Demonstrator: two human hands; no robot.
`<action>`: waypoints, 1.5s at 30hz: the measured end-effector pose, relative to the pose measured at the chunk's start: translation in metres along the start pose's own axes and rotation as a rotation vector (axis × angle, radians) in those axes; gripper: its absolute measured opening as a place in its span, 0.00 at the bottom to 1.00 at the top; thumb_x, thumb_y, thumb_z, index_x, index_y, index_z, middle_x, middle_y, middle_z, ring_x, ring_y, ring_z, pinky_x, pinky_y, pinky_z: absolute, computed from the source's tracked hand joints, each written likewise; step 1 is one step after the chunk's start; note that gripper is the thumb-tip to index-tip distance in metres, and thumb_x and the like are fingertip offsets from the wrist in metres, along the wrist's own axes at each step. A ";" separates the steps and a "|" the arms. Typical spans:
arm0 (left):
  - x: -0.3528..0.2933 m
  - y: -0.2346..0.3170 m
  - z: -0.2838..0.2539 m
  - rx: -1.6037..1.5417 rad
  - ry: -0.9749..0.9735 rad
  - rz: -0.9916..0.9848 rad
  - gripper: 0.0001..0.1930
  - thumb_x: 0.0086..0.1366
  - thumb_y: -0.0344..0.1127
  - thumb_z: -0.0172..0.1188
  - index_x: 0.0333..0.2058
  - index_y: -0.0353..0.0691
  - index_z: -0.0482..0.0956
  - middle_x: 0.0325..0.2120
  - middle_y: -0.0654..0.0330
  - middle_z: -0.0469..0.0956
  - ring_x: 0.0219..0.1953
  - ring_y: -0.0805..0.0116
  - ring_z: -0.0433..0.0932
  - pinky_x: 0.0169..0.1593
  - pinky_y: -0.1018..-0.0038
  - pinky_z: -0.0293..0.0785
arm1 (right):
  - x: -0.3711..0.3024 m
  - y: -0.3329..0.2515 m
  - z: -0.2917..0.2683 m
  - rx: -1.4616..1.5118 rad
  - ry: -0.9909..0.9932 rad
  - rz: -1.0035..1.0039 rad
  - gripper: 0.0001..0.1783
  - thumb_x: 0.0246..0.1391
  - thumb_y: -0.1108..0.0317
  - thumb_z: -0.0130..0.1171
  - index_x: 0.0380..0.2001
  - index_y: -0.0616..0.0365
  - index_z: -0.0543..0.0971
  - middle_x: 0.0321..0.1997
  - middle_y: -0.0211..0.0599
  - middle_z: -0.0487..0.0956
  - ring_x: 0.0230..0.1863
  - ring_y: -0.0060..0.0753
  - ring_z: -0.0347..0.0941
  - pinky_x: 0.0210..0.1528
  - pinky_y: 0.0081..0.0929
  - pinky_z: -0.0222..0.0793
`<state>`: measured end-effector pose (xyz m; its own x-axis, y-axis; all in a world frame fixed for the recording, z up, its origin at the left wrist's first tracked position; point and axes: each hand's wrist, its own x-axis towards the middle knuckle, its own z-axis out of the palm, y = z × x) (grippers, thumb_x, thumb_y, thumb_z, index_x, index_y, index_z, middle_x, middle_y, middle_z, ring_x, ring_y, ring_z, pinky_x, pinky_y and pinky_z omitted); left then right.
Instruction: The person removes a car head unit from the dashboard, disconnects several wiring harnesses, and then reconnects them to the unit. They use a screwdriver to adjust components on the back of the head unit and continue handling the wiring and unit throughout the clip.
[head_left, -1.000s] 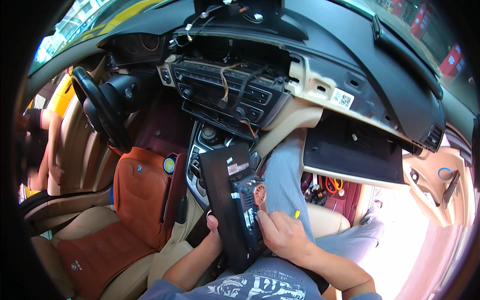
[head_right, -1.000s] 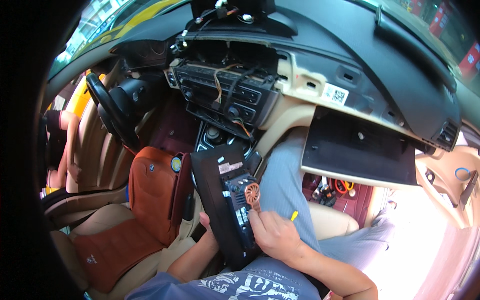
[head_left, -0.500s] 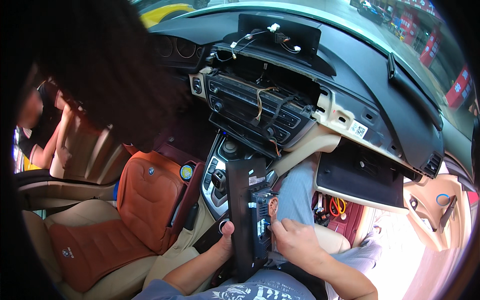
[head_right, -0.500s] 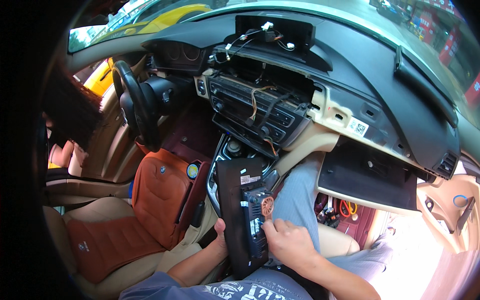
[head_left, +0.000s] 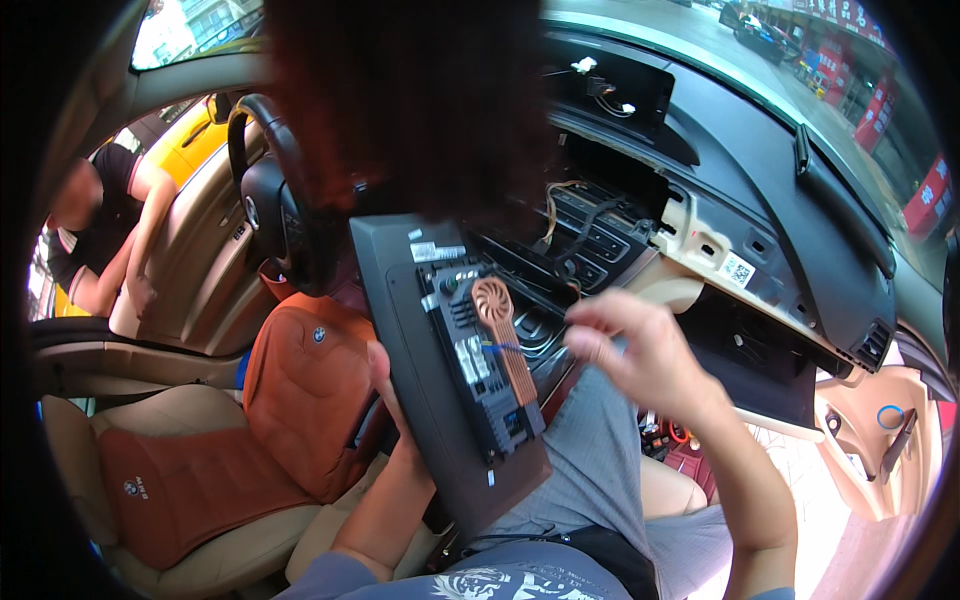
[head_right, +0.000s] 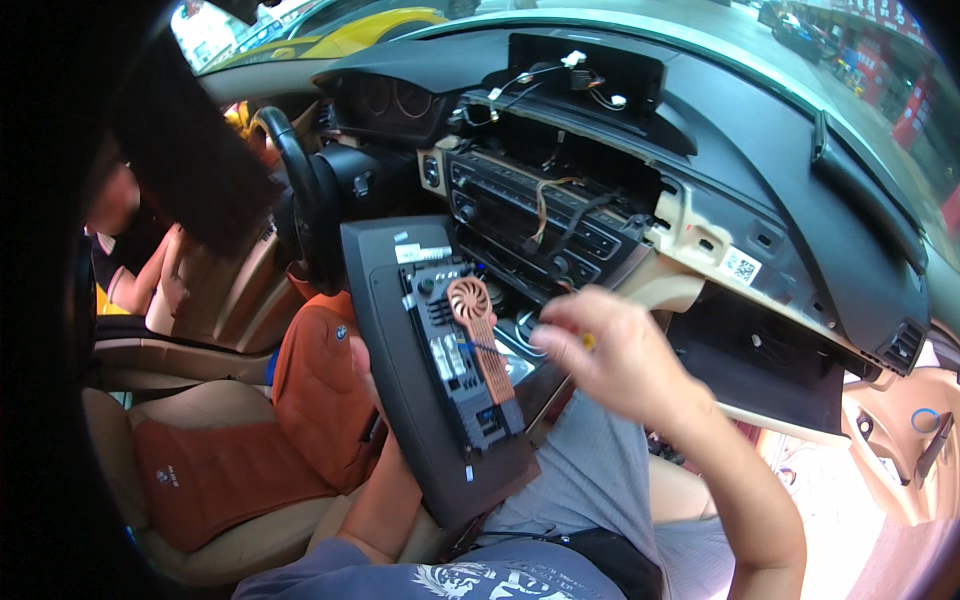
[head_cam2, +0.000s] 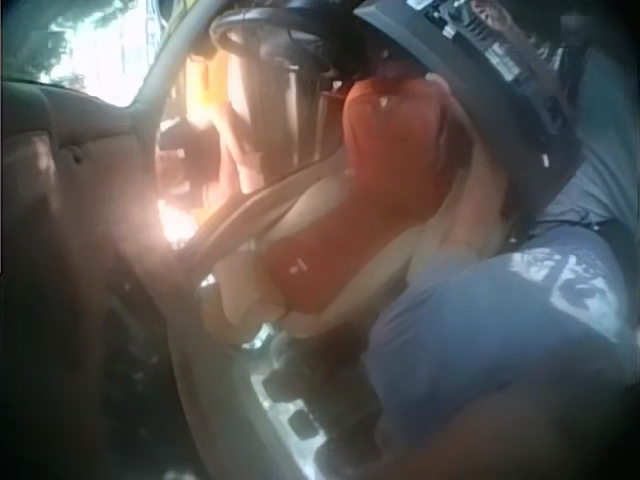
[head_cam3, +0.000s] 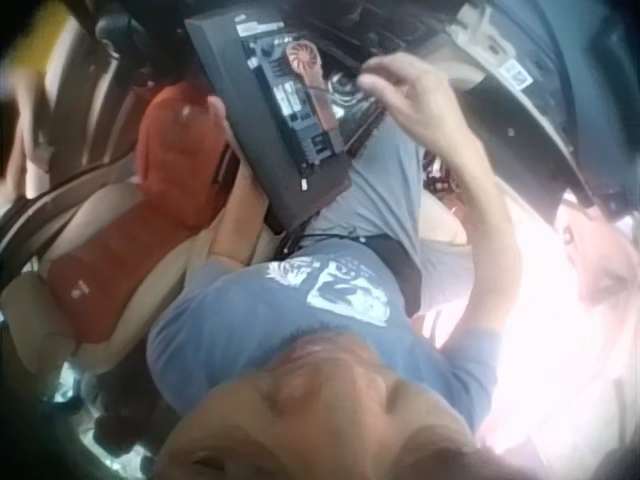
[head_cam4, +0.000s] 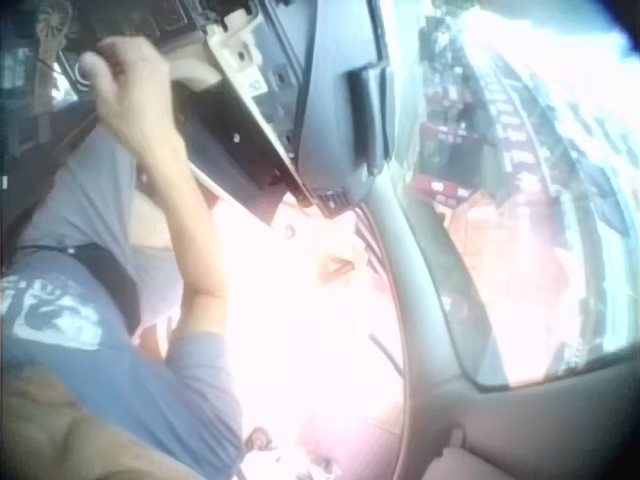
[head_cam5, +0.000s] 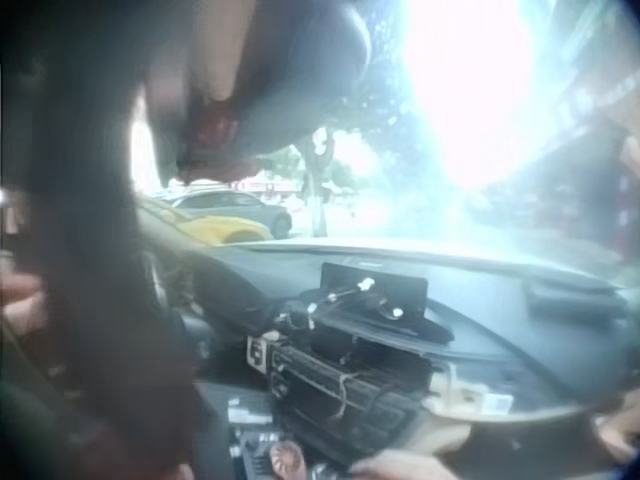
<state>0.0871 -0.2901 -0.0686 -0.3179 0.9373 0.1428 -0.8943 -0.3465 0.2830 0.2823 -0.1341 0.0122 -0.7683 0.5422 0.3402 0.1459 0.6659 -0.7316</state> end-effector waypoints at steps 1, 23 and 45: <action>0.006 0.005 -0.001 -0.055 -0.052 0.001 0.61 0.66 0.84 0.47 0.78 0.34 0.50 0.70 0.35 0.64 0.68 0.37 0.72 0.62 0.38 0.79 | 0.016 0.002 -0.003 -0.009 0.038 0.012 0.15 0.64 0.62 0.69 0.43 0.64 0.87 0.38 0.48 0.86 0.40 0.44 0.86 0.43 0.38 0.81; 0.019 0.032 -0.026 -0.025 -0.081 -0.093 0.65 0.55 0.85 0.61 0.76 0.36 0.57 0.67 0.37 0.68 0.60 0.36 0.79 0.57 0.38 0.82 | 0.248 0.007 -0.048 -1.127 -0.273 -0.796 0.07 0.57 0.70 0.69 0.39 0.51 0.86 0.41 0.34 0.81 0.55 0.40 0.77 0.56 0.38 0.69; 0.045 0.005 -0.016 -0.377 0.039 -0.165 0.62 0.59 0.84 0.56 0.76 0.37 0.60 0.69 0.42 0.68 0.65 0.46 0.76 0.63 0.48 0.80 | 0.193 0.036 -0.037 -0.547 -0.304 -0.419 0.08 0.61 0.69 0.72 0.41 0.59 0.85 0.36 0.36 0.80 0.37 0.36 0.80 0.39 0.30 0.77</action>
<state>0.0630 -0.2488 -0.0761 -0.1662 0.9823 0.0863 -0.9846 -0.1605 -0.0695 0.1624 0.0140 0.0731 -0.9543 0.0750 0.2894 0.0315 0.9879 -0.1520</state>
